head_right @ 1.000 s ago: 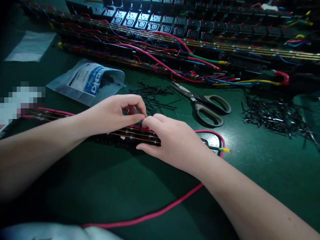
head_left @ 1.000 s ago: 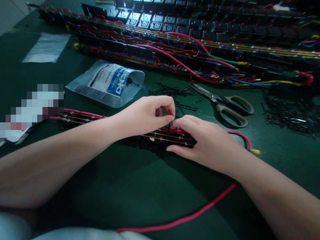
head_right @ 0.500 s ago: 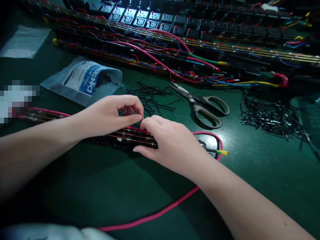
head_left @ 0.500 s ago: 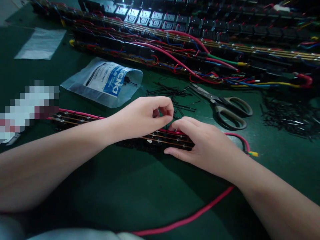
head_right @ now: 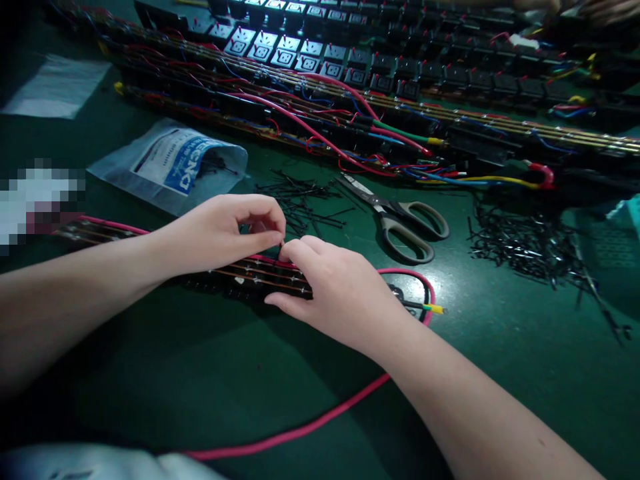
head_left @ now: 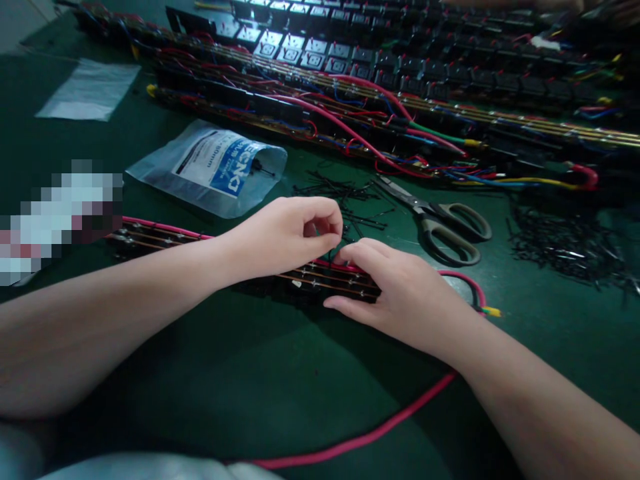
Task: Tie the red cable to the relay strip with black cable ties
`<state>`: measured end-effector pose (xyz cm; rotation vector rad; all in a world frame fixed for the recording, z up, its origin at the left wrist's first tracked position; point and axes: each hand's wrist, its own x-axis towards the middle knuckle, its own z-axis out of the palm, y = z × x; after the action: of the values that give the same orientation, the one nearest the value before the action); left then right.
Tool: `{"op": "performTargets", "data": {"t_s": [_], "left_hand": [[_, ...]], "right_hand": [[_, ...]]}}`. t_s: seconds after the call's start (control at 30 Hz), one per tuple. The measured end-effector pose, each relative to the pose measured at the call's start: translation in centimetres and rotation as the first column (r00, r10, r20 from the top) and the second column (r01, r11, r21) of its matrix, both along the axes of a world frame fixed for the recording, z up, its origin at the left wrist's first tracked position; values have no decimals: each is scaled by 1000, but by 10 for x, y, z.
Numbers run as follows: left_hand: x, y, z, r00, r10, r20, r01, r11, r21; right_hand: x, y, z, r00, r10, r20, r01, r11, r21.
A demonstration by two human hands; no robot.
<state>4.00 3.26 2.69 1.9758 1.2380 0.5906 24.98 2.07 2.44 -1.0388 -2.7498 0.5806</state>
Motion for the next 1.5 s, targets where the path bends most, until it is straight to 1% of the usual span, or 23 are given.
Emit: {"op": "performTargets", "data": {"t_s": [0.3, 0.37, 0.4, 0.47, 0.5, 0.57, 0.63, 0.7, 0.87, 1.0, 1.1, 1.2, 1.27, 1.33, 1.43, 1.5], "left_hand": [[-1, 0, -1, 1000, -7, 10, 7, 1000, 5], [-1, -1, -2, 1000, -3, 25, 3, 1000, 7], [-1, -1, -3, 999, -4, 33, 4, 1000, 10], [-2, -1, -4, 999, -4, 42, 3, 1000, 24], [-2, -1, -4, 999, -5, 42, 4, 1000, 26], [-2, -1, -3, 999, -8, 36, 8, 1000, 13], [-3, -1, -2, 1000, -12, 26, 13, 1000, -10], [-2, -1, -2, 1000, -15, 18, 15, 1000, -11], [-2, 0, -2, 1000, -14, 16, 14, 1000, 13], [-2, 0, -3, 1000, -15, 25, 15, 1000, -5], [-2, 0, -3, 1000, -10, 28, 10, 1000, -2], [-2, 0, -2, 1000, -15, 27, 15, 1000, 2], [-2, 0, -2, 999, -16, 29, 16, 1000, 6], [-3, 0, -3, 999, -16, 32, 16, 1000, 9], [-3, -1, -3, 999, -16, 42, 16, 1000, 6], [-2, -1, -4, 999, -11, 53, 11, 1000, 5]], "right_hand": [[-4, -1, 3, 1000, 3, 12, -3, 1000, 18], [-3, 1, 8, 999, -25, -27, 26, 999, 37], [-1, 2, 12, 997, -66, -46, 69, 996, 58], [7, 6, 20, 978, -206, -38, 209, 968, 137], [12, 8, 24, 958, -288, 14, 278, 935, 219], [24, 12, 29, 895, -419, 154, 337, 860, 384], [36, 16, 30, 825, -483, 292, 322, 827, 461], [46, 21, 26, 788, -506, 350, 299, 812, 502], [66, 39, 5, 793, -510, 334, 256, 776, 576], [79, 52, -10, 788, -512, 341, 279, 792, 543], [84, 60, -16, 780, -535, 324, 353, 804, 478], [86, 70, -19, 751, -562, 346, 432, 815, 385], [87, 75, -17, 748, -565, 348, 463, 820, 336], [89, 79, -12, 769, -539, 343, 462, 840, 284], [95, 82, 0, 803, -495, 332, 443, 869, 222], [99, 82, 8, 818, -496, 291, 448, 867, 218]]}}
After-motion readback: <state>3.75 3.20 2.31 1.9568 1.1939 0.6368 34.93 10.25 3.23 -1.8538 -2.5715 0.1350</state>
